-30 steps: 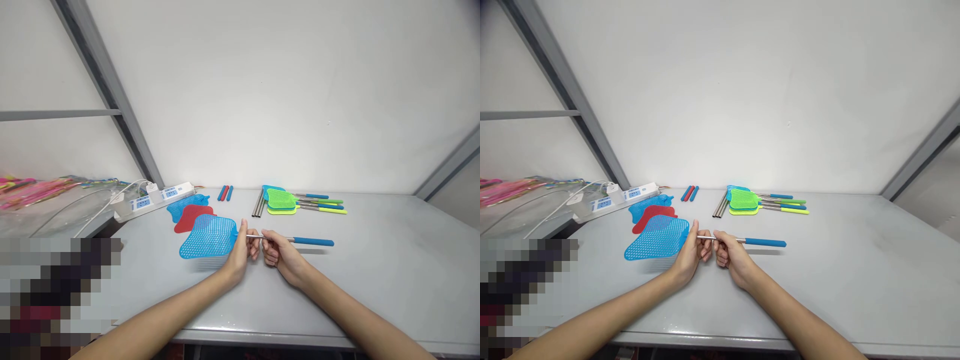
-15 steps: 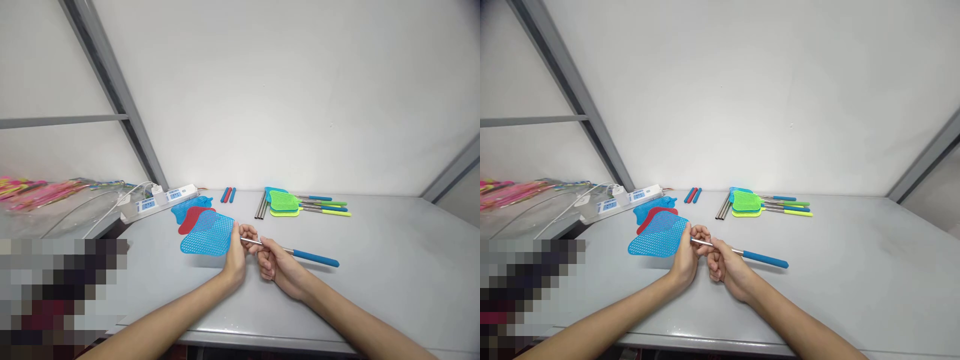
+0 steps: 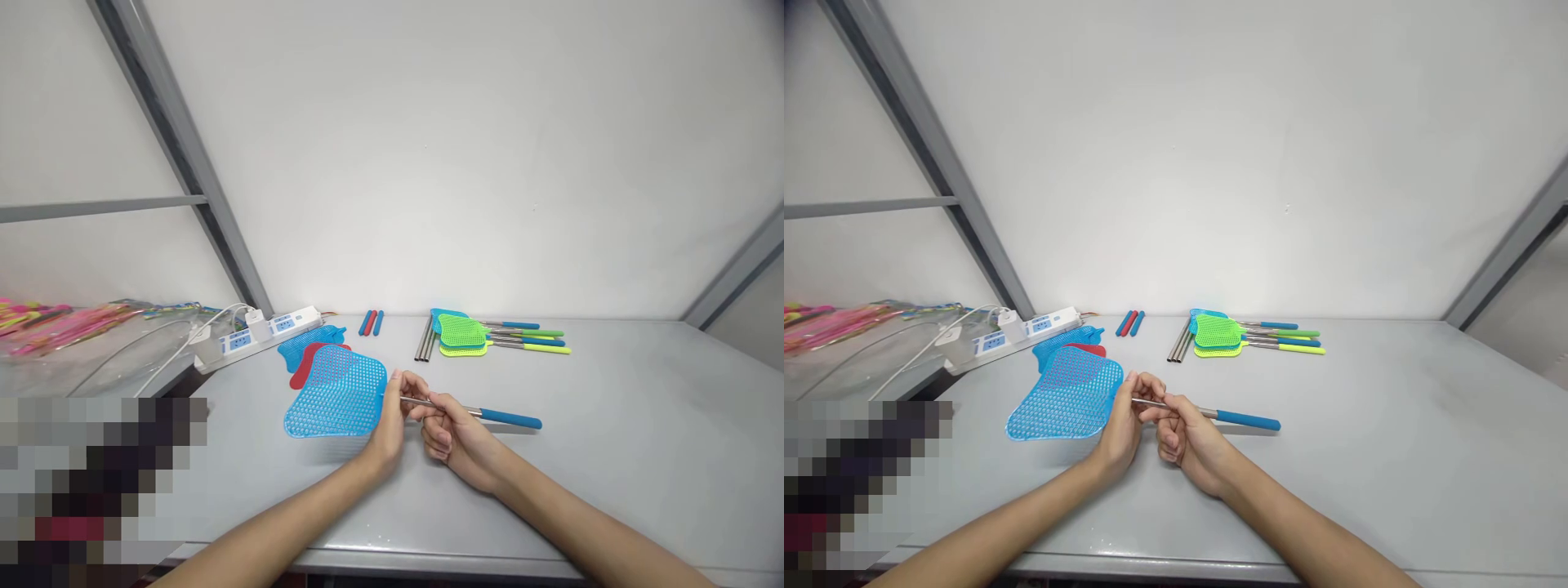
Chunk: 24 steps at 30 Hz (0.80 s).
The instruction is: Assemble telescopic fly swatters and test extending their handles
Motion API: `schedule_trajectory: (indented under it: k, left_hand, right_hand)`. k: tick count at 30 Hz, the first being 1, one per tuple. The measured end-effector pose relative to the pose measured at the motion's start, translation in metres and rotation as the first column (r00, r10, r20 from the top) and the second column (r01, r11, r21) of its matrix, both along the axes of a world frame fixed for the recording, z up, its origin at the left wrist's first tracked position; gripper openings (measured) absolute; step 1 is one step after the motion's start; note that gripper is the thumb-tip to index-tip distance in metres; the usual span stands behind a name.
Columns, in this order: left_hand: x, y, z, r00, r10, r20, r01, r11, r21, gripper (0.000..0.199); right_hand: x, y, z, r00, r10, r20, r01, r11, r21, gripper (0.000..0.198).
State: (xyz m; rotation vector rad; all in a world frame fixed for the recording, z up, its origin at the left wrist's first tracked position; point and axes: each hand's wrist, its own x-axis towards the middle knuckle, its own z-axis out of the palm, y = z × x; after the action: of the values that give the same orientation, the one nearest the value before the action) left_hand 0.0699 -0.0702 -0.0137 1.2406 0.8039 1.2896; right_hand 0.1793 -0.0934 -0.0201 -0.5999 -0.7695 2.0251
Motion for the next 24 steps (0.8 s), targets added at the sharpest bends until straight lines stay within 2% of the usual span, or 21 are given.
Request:
schedule_trajectory:
  k: [8,15,20,24]
  left_hand:
    - [-0.001,0.000,0.001,1.000,-0.003,0.016,0.004,1.000,-0.016,0.038]
    - [0.000,0.002,-0.003,0.995,0.099,-0.011,-0.100,0.994,-0.042,0.035]
    - [-0.001,0.005,-0.008,0.999,0.035,-0.040,-0.038,0.996,-0.085,0.038]
    - [-0.001,0.003,-0.013,0.988,0.014,-0.157,-0.027,0.996,-0.081,0.041]
  right_hand:
    - [0.000,0.002,0.000,1.000,0.015,0.005,-0.015,1.000,0.007,0.036]
    - [0.001,0.003,0.001,1.000,0.027,-0.003,-0.027,1.000,0.004,0.034]
    - [0.003,0.004,0.002,0.998,0.010,0.070,-0.014,0.999,0.053,0.038]
    - [0.003,0.003,0.004,0.988,0.025,0.155,-0.045,0.991,0.123,0.044]
